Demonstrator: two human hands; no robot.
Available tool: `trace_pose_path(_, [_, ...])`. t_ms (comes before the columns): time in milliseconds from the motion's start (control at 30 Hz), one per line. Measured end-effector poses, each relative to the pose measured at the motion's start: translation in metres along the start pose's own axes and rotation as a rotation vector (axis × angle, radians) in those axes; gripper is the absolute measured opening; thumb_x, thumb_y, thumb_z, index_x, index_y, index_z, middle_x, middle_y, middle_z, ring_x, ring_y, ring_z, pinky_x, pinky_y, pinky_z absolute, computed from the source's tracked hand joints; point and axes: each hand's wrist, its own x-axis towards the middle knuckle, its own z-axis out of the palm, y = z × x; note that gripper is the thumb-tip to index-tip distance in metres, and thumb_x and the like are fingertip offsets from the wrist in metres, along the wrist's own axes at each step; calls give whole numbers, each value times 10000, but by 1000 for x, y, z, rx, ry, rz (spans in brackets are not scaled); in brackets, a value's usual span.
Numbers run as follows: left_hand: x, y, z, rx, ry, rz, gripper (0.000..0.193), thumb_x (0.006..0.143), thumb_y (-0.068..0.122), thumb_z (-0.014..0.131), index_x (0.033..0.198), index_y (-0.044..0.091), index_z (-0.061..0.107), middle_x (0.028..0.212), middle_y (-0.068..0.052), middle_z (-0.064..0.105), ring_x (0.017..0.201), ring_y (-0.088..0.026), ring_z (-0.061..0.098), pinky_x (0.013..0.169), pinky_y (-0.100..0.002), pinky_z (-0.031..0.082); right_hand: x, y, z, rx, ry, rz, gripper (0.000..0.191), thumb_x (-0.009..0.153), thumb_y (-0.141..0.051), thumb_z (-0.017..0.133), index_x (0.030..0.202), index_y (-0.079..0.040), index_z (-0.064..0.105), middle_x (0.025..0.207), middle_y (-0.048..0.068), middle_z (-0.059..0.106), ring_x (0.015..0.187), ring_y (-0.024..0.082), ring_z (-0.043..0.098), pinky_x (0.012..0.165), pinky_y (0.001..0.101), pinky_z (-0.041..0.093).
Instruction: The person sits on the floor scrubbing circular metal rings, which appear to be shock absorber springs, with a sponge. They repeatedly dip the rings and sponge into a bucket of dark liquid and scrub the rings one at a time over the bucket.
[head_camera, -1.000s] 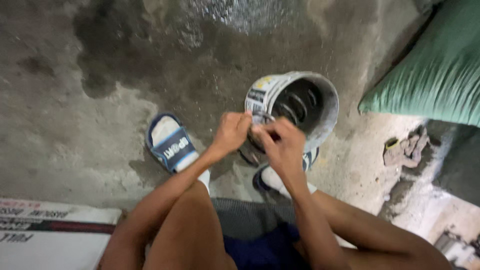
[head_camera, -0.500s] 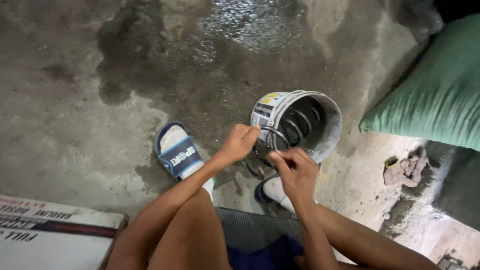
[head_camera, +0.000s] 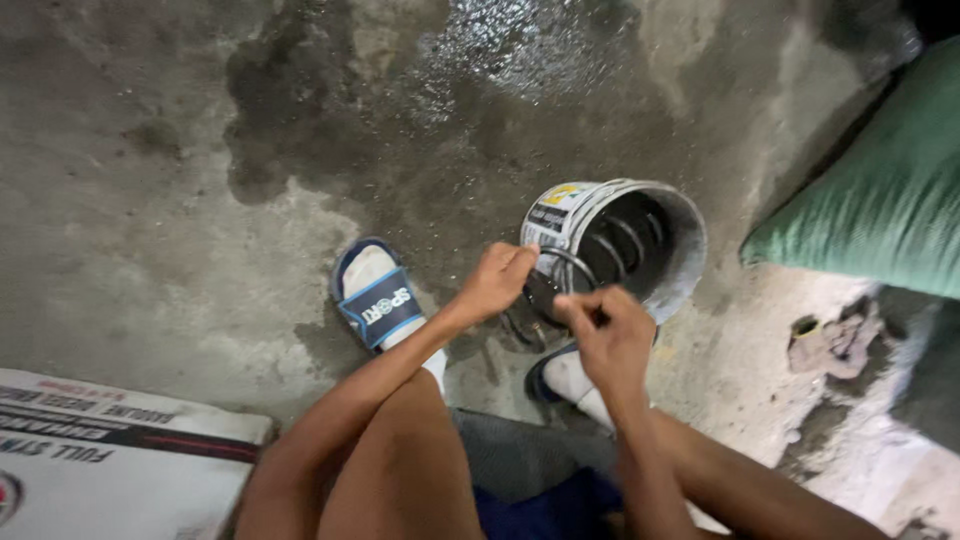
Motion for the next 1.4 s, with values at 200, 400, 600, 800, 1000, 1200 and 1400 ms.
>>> trace_pose_path(200, [4,-11,-1,29,-6,39,475,1044,341,503,751,-33,509,598,-77,339,579,-56,405,487,-357,365,26,17,19,13,-96,46,156,869,-144,829,867,-13,744,723,78,623,635,138,581,590,279,460])
trace_pose_path(400, [5,-19,4,-59,3,-60,544,1059,345,542,695,-48,451,626,-55,342,592,-71,378,489,-365,321,33,53,-83,-70,-358,-21,194,865,-200,773,912,-16,740,973,120,725,856,206,721,691,320,580])
trace_pose_path(600, [1,-2,1,2,-55,-79,532,1028,366,508,647,-4,531,524,11,463,524,-72,435,477,-340,356,59,134,-60,-632,-963,30,247,816,-249,742,935,-37,787,947,189,763,885,337,726,766,427,573])
trace_pose_path(800, [-2,20,-3,-52,-70,-93,558,1049,388,498,660,-11,504,537,-4,463,536,-76,432,493,-347,364,86,132,-59,-579,-1241,238,348,1002,-344,608,882,-41,729,744,129,731,664,225,675,659,385,514])
trace_pose_path(1000, [-3,6,1,-6,-79,-84,565,1054,398,500,680,-24,531,537,-29,437,541,-84,419,493,-369,366,69,61,-84,486,-1061,449,144,1050,-111,606,932,-29,606,1015,102,746,745,123,553,635,316,460])
trace_pose_path(1200, [1,3,5,3,-48,-58,541,1044,385,508,694,-26,544,547,-26,441,547,-68,453,489,-347,399,59,30,-83,498,-810,227,131,1018,-137,558,1049,-27,622,1335,153,664,1158,173,679,879,341,567])
trace_pose_path(1400, [-1,7,7,-106,-62,-69,564,1045,404,510,666,-13,510,564,17,454,572,-55,426,499,-336,371,52,72,-98,-385,-888,198,205,895,-201,692,1012,-33,708,943,143,772,861,230,763,750,366,583])
